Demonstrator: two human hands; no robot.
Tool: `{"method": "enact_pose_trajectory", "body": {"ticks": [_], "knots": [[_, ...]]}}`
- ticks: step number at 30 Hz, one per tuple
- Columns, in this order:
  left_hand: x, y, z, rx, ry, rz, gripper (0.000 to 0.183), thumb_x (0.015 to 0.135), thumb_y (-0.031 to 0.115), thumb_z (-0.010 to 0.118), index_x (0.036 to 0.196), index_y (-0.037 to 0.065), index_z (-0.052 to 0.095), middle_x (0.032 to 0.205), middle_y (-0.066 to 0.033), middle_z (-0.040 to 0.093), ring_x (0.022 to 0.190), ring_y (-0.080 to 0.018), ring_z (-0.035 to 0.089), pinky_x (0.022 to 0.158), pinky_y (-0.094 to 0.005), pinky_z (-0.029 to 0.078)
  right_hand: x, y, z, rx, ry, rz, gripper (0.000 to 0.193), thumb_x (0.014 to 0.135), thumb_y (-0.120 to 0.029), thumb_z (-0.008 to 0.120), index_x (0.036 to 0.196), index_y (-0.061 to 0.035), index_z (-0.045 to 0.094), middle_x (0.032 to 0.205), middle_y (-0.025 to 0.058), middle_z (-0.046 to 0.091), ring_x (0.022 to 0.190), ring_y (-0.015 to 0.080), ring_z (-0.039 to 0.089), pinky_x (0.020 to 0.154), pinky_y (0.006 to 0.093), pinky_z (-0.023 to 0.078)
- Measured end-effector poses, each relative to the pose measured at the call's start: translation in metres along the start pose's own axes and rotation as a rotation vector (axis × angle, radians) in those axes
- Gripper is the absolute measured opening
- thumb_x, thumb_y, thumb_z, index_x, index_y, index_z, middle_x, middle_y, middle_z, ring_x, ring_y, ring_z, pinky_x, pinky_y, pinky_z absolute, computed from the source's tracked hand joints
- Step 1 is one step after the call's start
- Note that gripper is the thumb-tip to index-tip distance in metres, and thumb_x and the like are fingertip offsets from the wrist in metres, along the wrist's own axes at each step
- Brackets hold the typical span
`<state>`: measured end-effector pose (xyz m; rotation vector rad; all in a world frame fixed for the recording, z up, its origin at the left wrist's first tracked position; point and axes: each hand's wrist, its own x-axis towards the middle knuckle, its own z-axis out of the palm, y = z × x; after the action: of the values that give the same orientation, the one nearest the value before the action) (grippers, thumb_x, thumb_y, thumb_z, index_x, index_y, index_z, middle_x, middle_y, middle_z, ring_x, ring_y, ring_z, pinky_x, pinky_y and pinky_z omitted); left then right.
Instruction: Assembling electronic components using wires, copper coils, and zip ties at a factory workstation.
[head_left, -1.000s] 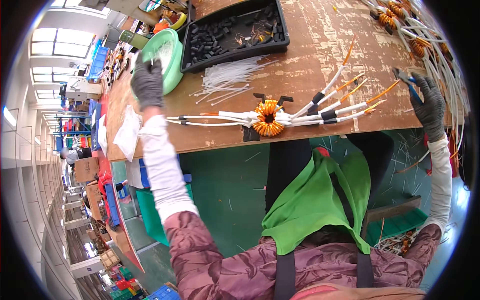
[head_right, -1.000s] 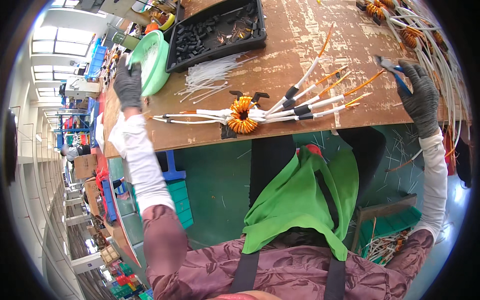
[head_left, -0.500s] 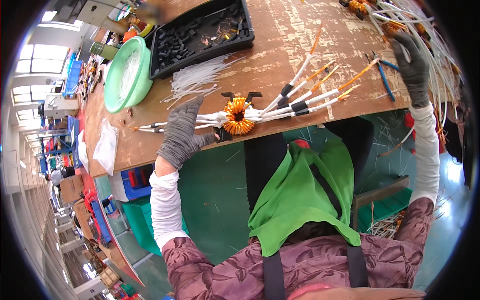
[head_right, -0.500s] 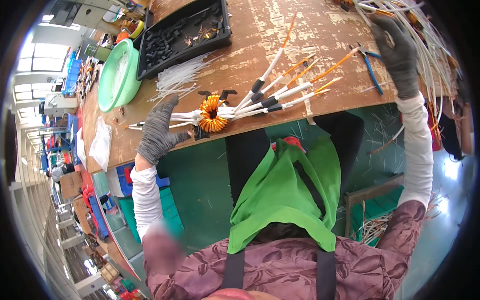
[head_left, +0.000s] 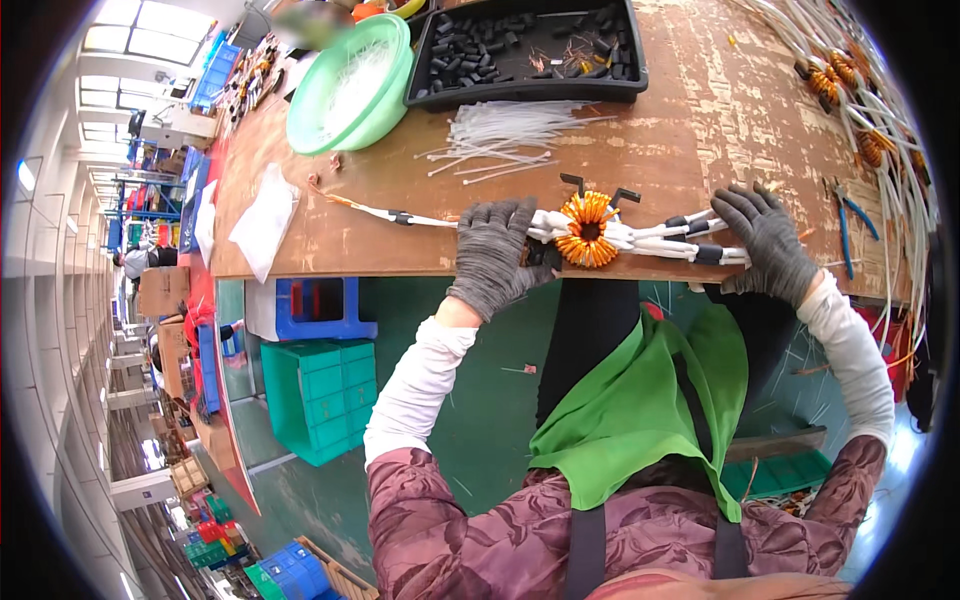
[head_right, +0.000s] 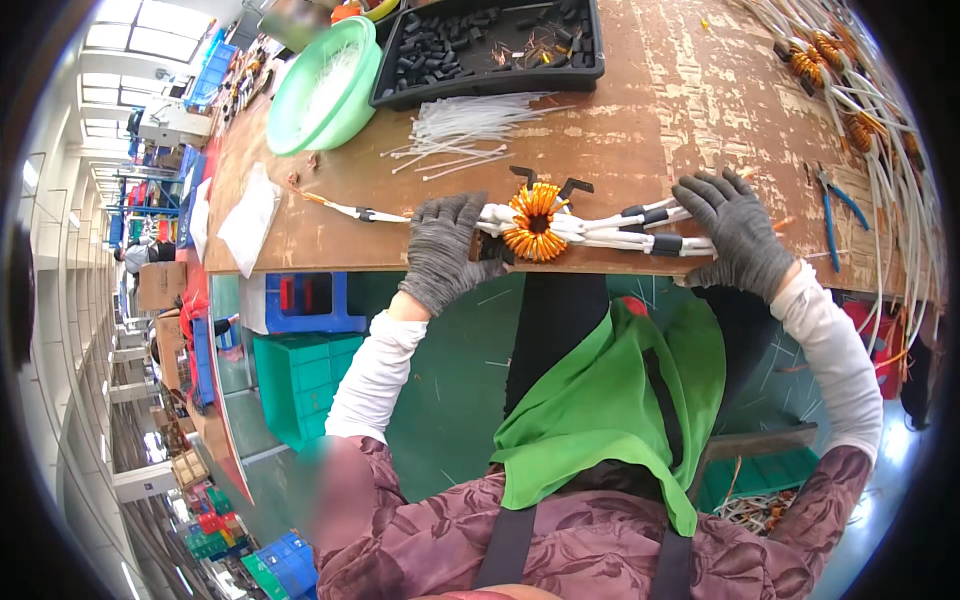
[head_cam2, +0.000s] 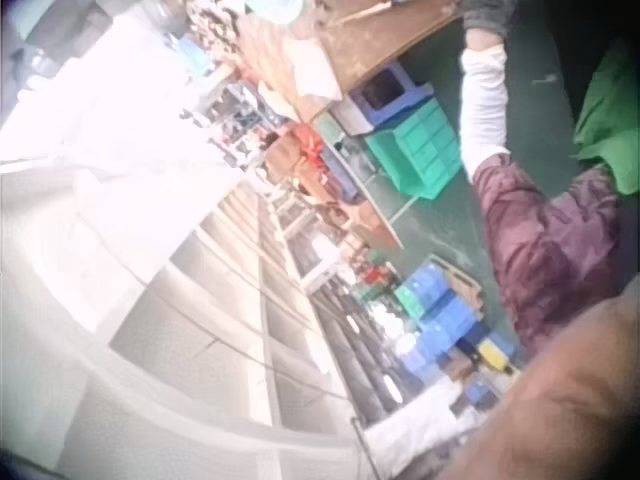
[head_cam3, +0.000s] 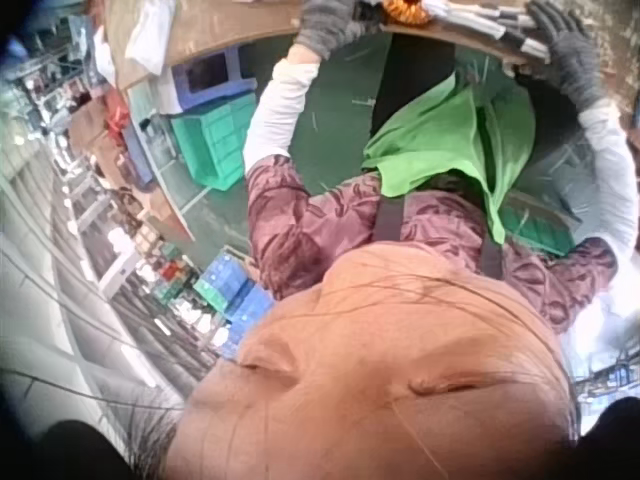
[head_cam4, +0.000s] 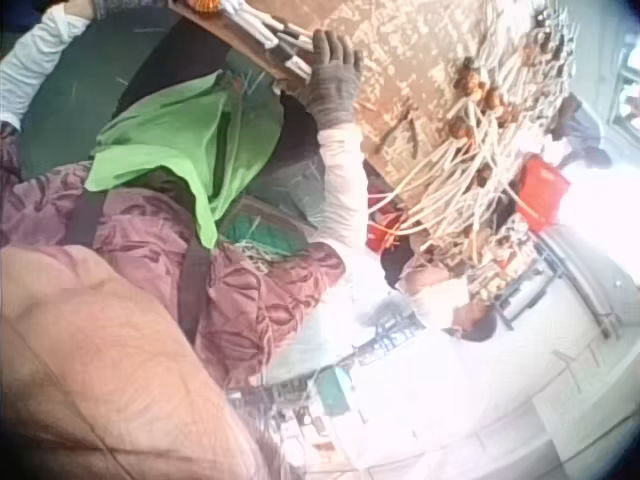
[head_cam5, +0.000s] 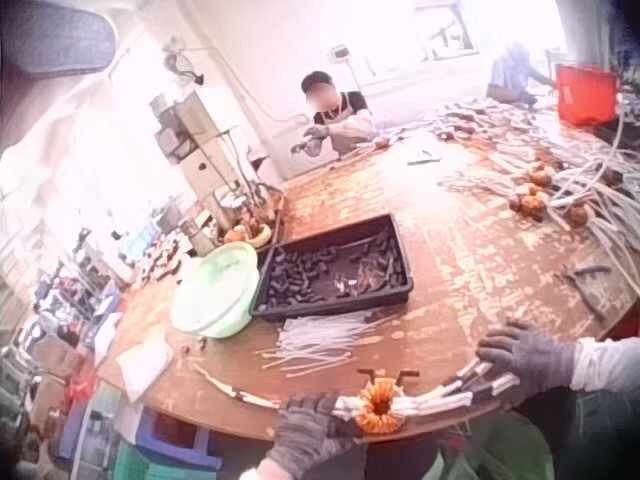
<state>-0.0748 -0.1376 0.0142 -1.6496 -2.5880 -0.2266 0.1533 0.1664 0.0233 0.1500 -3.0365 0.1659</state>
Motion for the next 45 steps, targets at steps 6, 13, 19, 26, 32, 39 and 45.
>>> {"method": "enact_pose_trajectory", "body": {"ticks": [6,13,19,26,32,39,45], "knots": [[0.008,0.014,-0.005,0.016,0.117,0.023,0.08,0.047,0.042,0.079,0.115,0.009,0.054,0.103,-0.0119,0.055,0.099,-0.0293,0.049,0.09,-0.0451,0.033,-0.03,-0.015,0.023,0.048,0.21,0.158,0.058,0.054,-0.03,0.073,0.103,-0.0048,0.053,0.087,0.0119,0.055,0.08,0.0316,0.053,0.073,0.0425,0.042],[-0.032,0.008,0.023,0.126,0.317,0.073,0.029,0.058,0.025,0.07,0.079,0.011,0.057,0.077,-0.01,0.056,0.072,-0.03,0.054,0.066,-0.0403,0.041,-0.03,-0.034,0.017,0.073,0.147,0.116,0.011,0.073,-0.021,0.056,0.079,-0.0112,0.057,0.069,0.0061,0.057,0.065,0.0249,0.061,0.053,0.0369,0.048],[-0.04,0.014,-0.043,0.133,0.143,0.106,0.022,0.066,0.022,0.068,0.081,0.01,0.056,0.074,-0.012,0.053,0.066,-0.0328,0.053,0.057,-0.0442,0.04,-0.059,-0.052,0.013,0.128,0.236,0.058,0.014,0.073,-0.021,0.056,0.082,-0.0118,0.051,0.07,0.0042,0.053,0.06,0.0242,0.06,0.045,0.0361,0.046],[0.052,0.056,-0.191,0.637,0.383,0.422,0.03,0.069,0.024,0.066,0.094,0.01,0.059,0.071,-0.0079,0.053,0.068,-0.0255,0.054,0.063,-0.0405,0.042,-0.065,-0.042,-0.031,0.416,0.514,0.178,0.029,0.067,-0.024,0.068,0.088,-0.0115,0.052,0.075,0.0063,0.055,0.065,0.0279,0.06,0.05,0.0392,0.046],[0.226,0.086,-0.19,0.533,0.457,0.719,0.035,0.071,0.019,0.064,0.103,0.01,0.056,0.074,-0.0089,0.053,0.063,-0.0255,0.054,0.058,-0.0392,0.039,-0.079,0.026,-0.044,0.755,0.625,0.43,0.033,0.069,-0.024,0.075,0.093,-0.0057,0.061,0.076,0.0118,0.061,0.069,0.0266,0.062,0.064,0.0321,0.048],[0.39,0.072,-0.117,0.511,0.085,0.428,0.038,0.072,0.008,0.06,0.109,0.012,0.055,0.101,-0.015,0.059,0.087,-0.0329,0.061,0.073,-0.0401,0.049,-0.031,0.116,-0.064,1.521,0.234,1.023,0.033,0.077,-0.036,0.07,0.08,-0.0045,0.059,0.054,-0.0017,0.044,0.041,0.0082,0.038,0.036,0.0247,0.028],[0.505,0.01,-0.042,0.518,-0.095,0.318,0.028,0.074,0.01,0.054,0.101,0.015,0.061,0.099,-0.0133,0.06,0.094,-0.0327,0.058,0.079,-0.0425,0.047,0.031,0.185,-0.015,1.753,0.388,0.791,0.039,0.083,-0.041,0.06,0.084,-0.0014,0.059,0.064,0.0045,0.052,0.048,0.011,0.044,0.042,0.0263,0.036]]}}
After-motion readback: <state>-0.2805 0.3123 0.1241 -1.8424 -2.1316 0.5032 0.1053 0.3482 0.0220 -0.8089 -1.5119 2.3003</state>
